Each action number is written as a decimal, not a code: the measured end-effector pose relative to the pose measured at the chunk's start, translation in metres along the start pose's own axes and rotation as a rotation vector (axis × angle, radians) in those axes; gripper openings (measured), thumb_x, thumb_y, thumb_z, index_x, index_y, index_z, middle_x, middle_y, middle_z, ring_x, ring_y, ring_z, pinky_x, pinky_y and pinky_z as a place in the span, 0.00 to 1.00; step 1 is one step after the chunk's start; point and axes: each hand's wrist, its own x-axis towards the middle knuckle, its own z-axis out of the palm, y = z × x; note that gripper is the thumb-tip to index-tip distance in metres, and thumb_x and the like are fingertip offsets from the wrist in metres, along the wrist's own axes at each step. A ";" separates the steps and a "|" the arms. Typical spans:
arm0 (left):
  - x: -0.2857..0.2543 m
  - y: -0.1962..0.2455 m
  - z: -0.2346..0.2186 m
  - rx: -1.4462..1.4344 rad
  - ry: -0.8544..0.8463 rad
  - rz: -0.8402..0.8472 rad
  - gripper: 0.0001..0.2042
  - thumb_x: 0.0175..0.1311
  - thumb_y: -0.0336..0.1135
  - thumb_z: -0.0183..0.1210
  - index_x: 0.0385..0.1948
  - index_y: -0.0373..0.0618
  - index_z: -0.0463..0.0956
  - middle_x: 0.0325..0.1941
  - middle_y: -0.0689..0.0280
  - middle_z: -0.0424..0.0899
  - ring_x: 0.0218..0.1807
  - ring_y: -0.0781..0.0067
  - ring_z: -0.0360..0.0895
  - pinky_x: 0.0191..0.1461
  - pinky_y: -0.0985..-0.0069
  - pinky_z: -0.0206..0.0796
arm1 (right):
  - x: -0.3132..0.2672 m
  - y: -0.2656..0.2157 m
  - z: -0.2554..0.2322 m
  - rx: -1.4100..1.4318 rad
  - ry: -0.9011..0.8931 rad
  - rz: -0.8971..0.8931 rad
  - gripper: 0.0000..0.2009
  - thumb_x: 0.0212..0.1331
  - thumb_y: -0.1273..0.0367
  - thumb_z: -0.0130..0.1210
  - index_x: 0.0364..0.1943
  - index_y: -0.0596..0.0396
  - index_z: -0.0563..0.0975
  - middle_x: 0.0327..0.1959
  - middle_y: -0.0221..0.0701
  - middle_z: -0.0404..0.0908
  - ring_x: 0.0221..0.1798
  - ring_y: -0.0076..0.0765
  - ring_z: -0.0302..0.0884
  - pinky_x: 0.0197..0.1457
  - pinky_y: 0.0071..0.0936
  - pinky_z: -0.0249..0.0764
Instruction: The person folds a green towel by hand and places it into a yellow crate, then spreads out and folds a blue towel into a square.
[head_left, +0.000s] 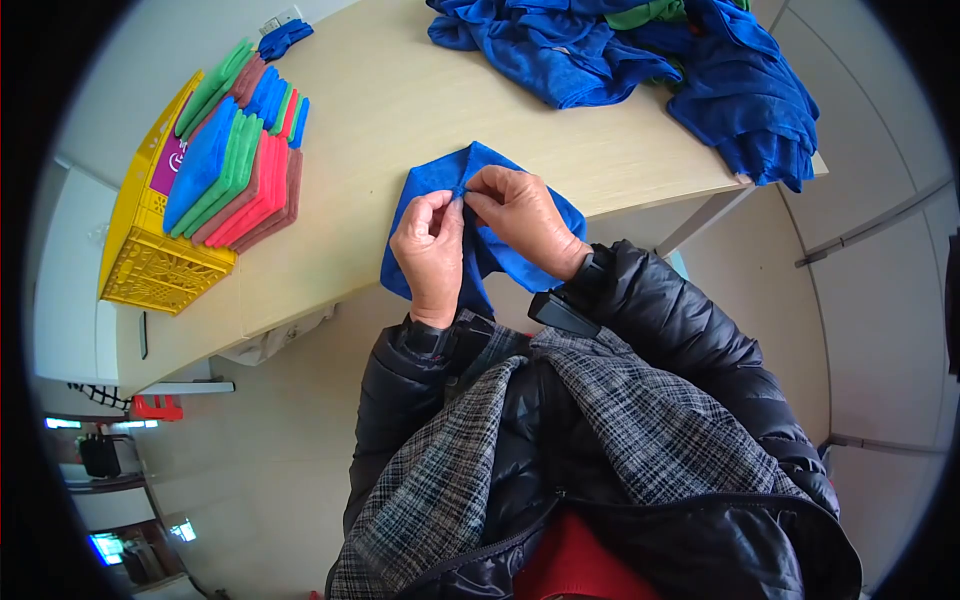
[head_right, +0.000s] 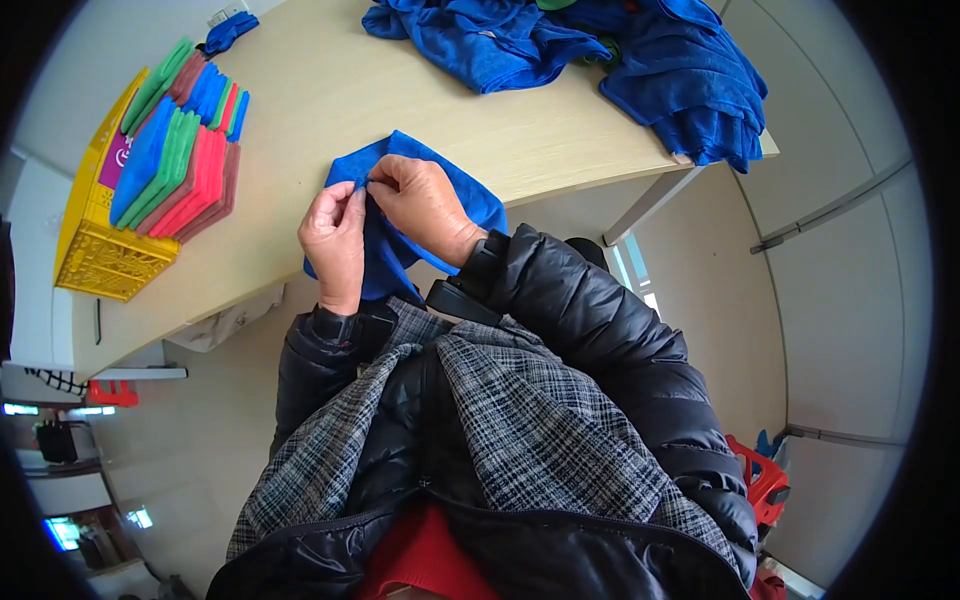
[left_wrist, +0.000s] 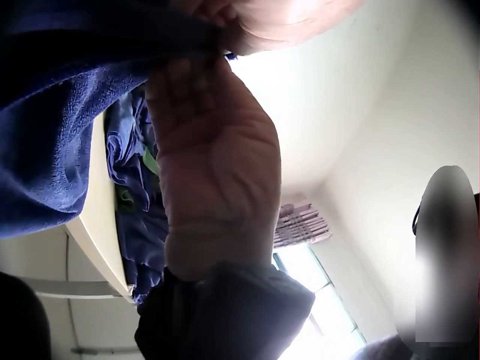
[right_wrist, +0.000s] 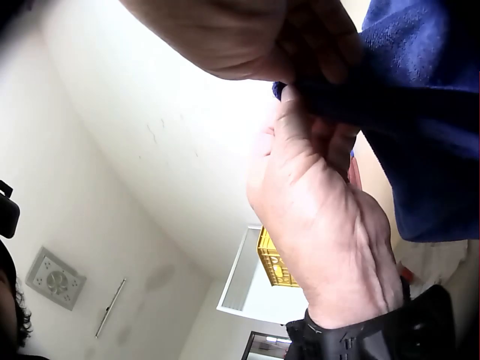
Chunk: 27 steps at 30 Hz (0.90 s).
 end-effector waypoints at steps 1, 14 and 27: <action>-0.001 0.002 0.000 0.001 0.000 0.000 0.04 0.64 0.23 0.64 0.37 0.35 0.79 0.31 0.65 0.82 0.30 0.77 0.77 0.36 0.79 0.71 | 0.000 -0.001 -0.002 0.031 -0.025 0.036 0.07 0.66 0.72 0.60 0.41 0.63 0.78 0.32 0.27 0.81 0.33 0.19 0.78 0.39 0.21 0.78; -0.017 0.015 0.010 0.260 -0.150 0.247 0.06 0.67 0.23 0.60 0.43 0.37 0.80 0.40 0.56 0.81 0.39 0.57 0.82 0.39 0.71 0.74 | -0.005 0.029 -0.015 0.568 -0.064 0.368 0.09 0.68 0.67 0.61 0.41 0.60 0.78 0.35 0.31 0.83 0.38 0.27 0.84 0.45 0.25 0.82; 0.087 -0.101 0.023 0.805 -0.448 0.298 0.06 0.58 0.32 0.64 0.35 0.42 0.83 0.37 0.56 0.84 0.45 0.51 0.81 0.51 0.58 0.73 | -0.008 0.027 -0.024 0.440 -0.034 0.340 0.05 0.66 0.71 0.58 0.41 0.58 0.78 0.32 0.27 0.82 0.33 0.24 0.84 0.41 0.22 0.81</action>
